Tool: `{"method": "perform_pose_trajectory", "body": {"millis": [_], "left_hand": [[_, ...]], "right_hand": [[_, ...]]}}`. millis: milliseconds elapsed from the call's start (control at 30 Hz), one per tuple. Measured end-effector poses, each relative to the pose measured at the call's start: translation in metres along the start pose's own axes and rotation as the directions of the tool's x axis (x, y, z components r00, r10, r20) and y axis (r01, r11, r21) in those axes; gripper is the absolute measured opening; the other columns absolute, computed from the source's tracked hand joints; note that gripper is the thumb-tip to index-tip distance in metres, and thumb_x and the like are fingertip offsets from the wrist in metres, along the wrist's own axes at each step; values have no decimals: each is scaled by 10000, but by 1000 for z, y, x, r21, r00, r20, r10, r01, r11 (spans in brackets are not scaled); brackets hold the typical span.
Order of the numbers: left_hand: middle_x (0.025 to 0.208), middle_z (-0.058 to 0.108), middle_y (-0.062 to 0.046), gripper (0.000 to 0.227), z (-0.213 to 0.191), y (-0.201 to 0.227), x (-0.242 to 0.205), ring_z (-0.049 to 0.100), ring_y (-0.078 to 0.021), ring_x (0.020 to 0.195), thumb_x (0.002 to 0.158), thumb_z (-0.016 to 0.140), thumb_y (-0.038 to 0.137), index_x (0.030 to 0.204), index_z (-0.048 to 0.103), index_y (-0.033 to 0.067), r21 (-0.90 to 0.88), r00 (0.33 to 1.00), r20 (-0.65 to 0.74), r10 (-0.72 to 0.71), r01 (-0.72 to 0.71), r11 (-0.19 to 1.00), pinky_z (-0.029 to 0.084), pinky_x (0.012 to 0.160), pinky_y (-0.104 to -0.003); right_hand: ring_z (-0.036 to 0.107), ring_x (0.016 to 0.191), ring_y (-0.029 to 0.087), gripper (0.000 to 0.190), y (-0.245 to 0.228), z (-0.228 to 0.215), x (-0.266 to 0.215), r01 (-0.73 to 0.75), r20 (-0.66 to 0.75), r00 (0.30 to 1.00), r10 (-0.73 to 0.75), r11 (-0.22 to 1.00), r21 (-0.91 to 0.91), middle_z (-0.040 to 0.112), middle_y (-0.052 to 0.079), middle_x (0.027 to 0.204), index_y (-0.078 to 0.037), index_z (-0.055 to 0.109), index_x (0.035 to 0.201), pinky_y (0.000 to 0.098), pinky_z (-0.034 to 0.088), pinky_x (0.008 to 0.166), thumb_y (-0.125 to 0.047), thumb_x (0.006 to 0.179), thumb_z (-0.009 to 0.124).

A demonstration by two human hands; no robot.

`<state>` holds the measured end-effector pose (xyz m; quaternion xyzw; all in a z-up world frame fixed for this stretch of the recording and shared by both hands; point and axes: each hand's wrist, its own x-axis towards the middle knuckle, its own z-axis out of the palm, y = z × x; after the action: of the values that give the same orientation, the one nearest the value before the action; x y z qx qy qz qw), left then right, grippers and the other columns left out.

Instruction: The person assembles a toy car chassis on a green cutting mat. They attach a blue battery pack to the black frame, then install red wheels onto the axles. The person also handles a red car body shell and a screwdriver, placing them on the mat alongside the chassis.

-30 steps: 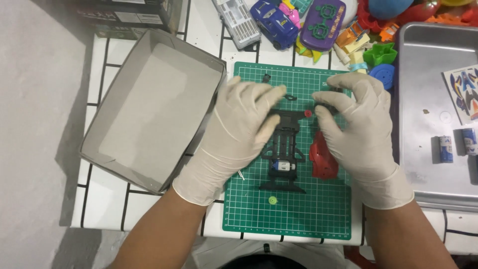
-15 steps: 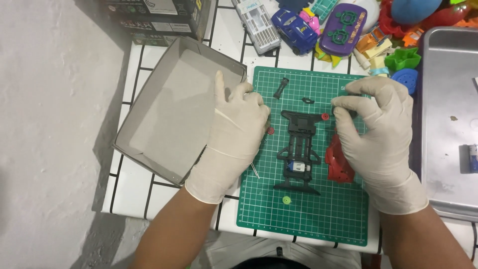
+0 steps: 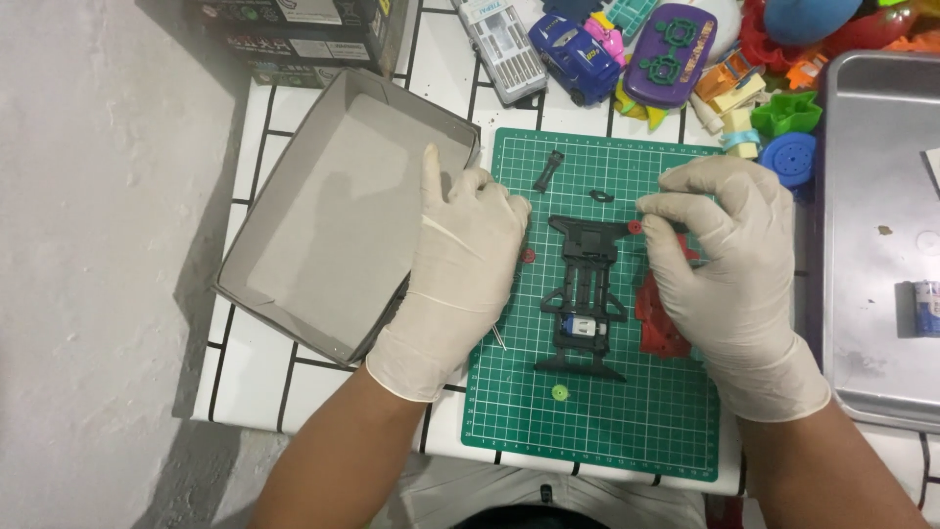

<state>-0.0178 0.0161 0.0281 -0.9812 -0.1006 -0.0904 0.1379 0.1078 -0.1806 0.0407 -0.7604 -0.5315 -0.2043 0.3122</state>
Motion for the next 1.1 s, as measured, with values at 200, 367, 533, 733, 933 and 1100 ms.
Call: {"method": "perform_pose_trajectory", "body": {"millis": [200,367,533,733,933,1100], "left_hand": [[861,674,-6,189,5,3,7,613,-265,874,919,734,104,1076,637,144,-612,940,-326,-104,-126,781,381,1093,-501],[935,784,-15,268,-5,6,9,716,-229,844,947,675,142,1207,616,113,-888,962,-227,-154,-140,437,430,891,-377],[1006,792,-11,278,-6,7,6,635,-236,856,946,681,176,1218,628,157,-917,975,-157,-154,-86,389,448,898,-381],[1038,712,-103,364,5,-2,7,635,-301,930,951,612,6,1306,571,80,-816,967,-242,-76,-161,555,461,926,-437],[1059,607,-140,290,21,-1,10,568,-349,1005,757,736,-8,1035,655,6,-569,927,-371,-54,-181,802,488,890,-446],[1048,605,-104,437,16,-1,9,565,-320,1115,681,851,118,1066,660,41,-472,931,-353,-91,-93,877,407,1131,-522]], "right_hand": [[640,1032,338,183,-7,12,10,106,73,991,-111,992,62,672,107,1114,-66,650,1127,484,479,933,-24,989,762],[677,891,302,256,-16,22,16,191,58,979,-195,979,78,694,76,1045,-50,630,1137,459,525,738,-51,966,820],[670,975,292,181,-17,25,9,164,52,985,-163,986,-18,697,31,1062,-95,660,1111,451,480,848,-114,1008,807],[667,902,284,191,-15,24,14,187,60,981,-186,982,-11,699,46,1027,-79,674,1091,446,509,781,-75,984,832],[653,935,275,117,-17,24,17,87,140,986,-90,996,28,727,22,1005,-102,753,1037,443,486,804,-120,950,828],[623,971,285,124,-8,31,26,57,306,952,-25,994,-98,736,0,1022,-182,782,1045,465,428,830,-230,933,802]]}}
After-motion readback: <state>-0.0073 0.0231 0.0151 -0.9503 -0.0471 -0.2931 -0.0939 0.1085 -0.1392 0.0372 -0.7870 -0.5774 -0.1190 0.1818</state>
